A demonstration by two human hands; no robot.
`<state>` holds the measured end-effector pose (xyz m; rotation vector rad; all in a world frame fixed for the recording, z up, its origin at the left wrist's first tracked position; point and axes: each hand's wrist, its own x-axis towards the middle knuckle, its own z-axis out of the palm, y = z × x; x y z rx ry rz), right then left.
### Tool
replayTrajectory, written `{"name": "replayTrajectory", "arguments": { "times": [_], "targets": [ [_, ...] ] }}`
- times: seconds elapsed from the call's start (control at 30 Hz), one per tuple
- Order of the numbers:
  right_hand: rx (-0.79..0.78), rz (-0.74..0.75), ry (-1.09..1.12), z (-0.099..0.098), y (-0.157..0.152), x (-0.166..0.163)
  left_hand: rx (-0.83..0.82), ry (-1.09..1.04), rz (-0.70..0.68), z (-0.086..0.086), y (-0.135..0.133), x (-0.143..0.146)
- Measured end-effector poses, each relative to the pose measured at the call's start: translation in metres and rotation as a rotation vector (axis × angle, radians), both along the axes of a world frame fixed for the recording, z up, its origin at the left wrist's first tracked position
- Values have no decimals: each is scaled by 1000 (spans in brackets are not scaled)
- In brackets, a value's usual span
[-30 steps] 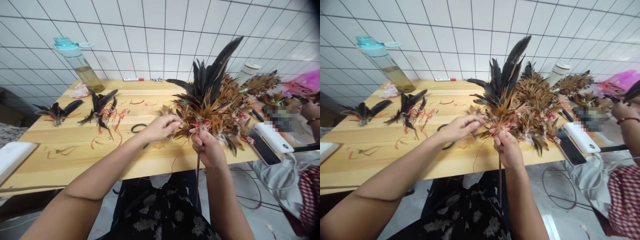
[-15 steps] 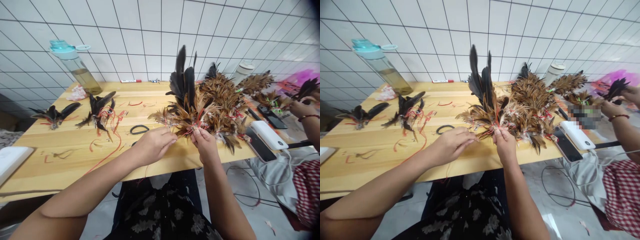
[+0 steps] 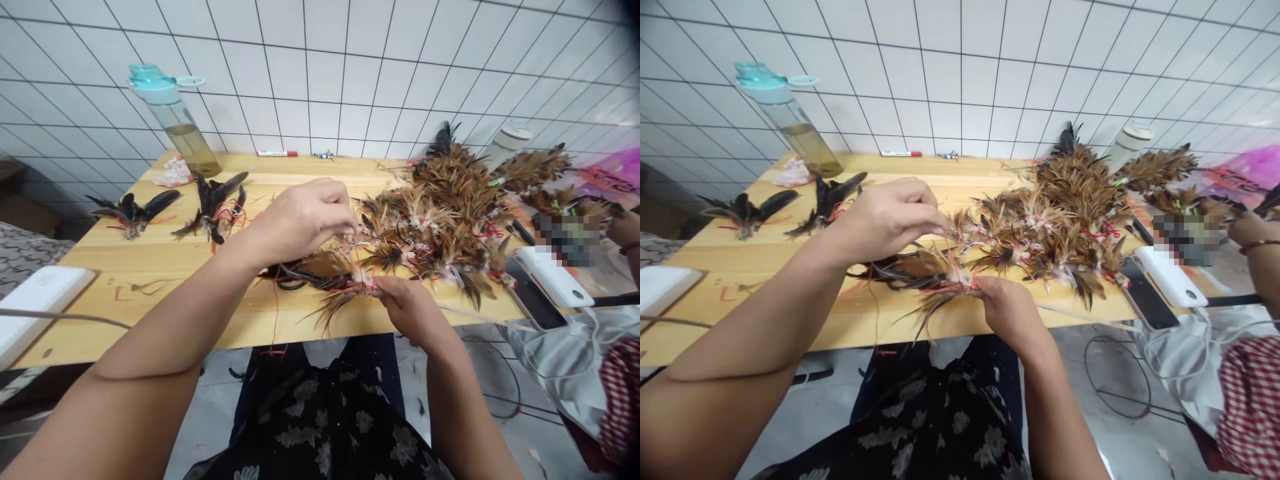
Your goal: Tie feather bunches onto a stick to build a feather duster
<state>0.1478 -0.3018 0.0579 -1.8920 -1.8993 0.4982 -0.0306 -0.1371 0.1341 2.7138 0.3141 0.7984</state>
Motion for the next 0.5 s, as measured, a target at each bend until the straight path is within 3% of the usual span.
{"name": "replayTrajectory", "arguments": {
  "times": [0.1,0.2,0.37,0.43,0.5],
  "targets": [
    [32,118,145,12,-8,-1,-150,71,-88,-8,20,0],
    [68,144,172,18,-13,3,-345,146,-140,-26,35,-4],
    [123,-78,57,21,-20,21,-617,54,32,-50,55,-24],
    [140,-72,74,23,-23,24,-620,-47,123,-54,61,-29],
    [123,25,143,25,-23,23,-597,-81,185,-55,63,-28]
  ]
}}
